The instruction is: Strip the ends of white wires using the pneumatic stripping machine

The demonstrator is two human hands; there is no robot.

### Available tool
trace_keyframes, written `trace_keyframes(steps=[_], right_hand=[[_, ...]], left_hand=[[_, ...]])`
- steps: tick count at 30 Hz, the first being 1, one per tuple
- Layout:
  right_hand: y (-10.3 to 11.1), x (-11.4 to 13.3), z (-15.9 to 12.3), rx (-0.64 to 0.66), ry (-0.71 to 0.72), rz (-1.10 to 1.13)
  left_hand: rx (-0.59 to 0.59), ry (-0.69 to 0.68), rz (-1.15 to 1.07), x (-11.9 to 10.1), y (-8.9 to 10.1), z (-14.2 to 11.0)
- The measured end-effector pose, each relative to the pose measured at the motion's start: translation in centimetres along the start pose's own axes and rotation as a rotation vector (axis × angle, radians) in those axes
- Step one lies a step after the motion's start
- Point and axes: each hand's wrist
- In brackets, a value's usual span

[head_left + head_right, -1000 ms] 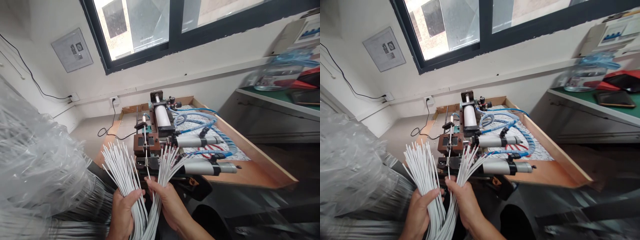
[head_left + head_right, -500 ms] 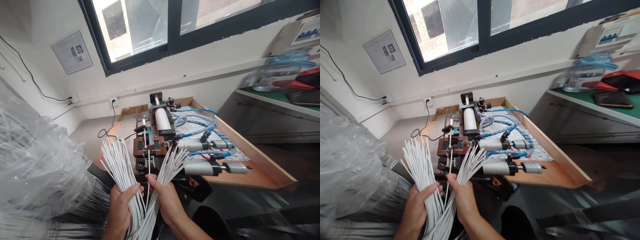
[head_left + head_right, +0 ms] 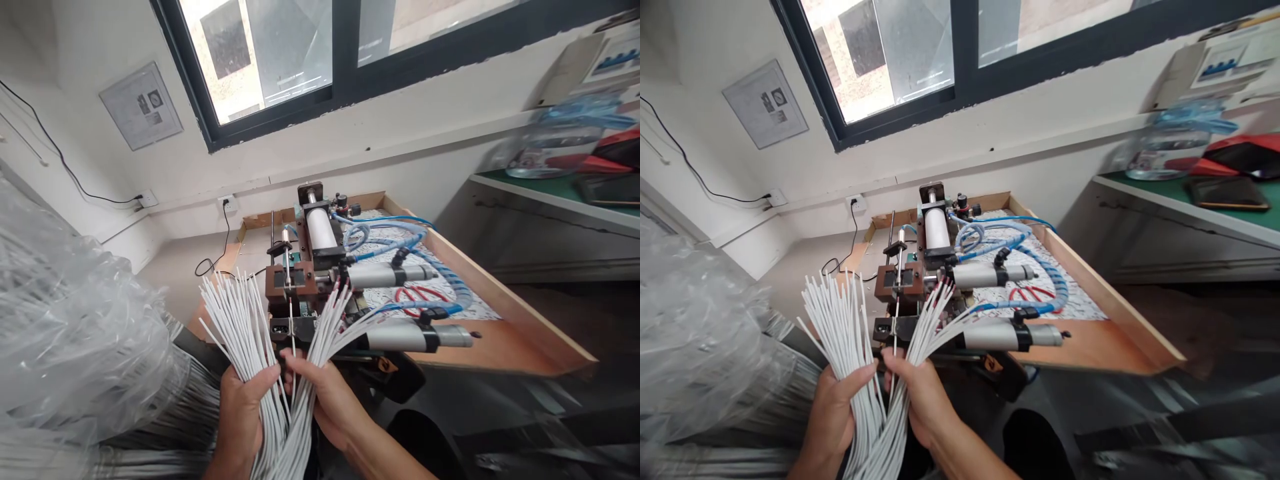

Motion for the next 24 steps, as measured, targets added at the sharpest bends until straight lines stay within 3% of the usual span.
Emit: trace_keyframes(steps=[2,5,11,19,24], right_hand=[[0.2,-0.2,-0.5,0.060,0.009,-0.112],[0.7,-0.5,-1.0,0.039,0.116,-0.273],[1.3,-1.0,-1.1,-0.083,0.285,-0.333],[0.7,-0.6,0.2,-0.142,0.170,-0.074],[0.4,-0.5,0.3,-0.146,0.146,-0.051]], left_hand=[[0.058,-0.004,-0.006,0.1,0.0,-0.1],[0.076,-0.013,-0.006,0.2,-0.1,-0.2],[-0.077,0.029,0.015,-0.2,0.2,-0.1],[-0.078,0.000,0.009,-0.7,0.2,0.4],[-0.079,-0.008,0.001,-0.7,0.1,0.4]])
Point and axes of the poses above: each hand's wrist, its own z-axis towards the middle knuckle, its own y-axis out of the back of the hand, x = y × z, and after that the axes turned 1 degree about y, right-handed
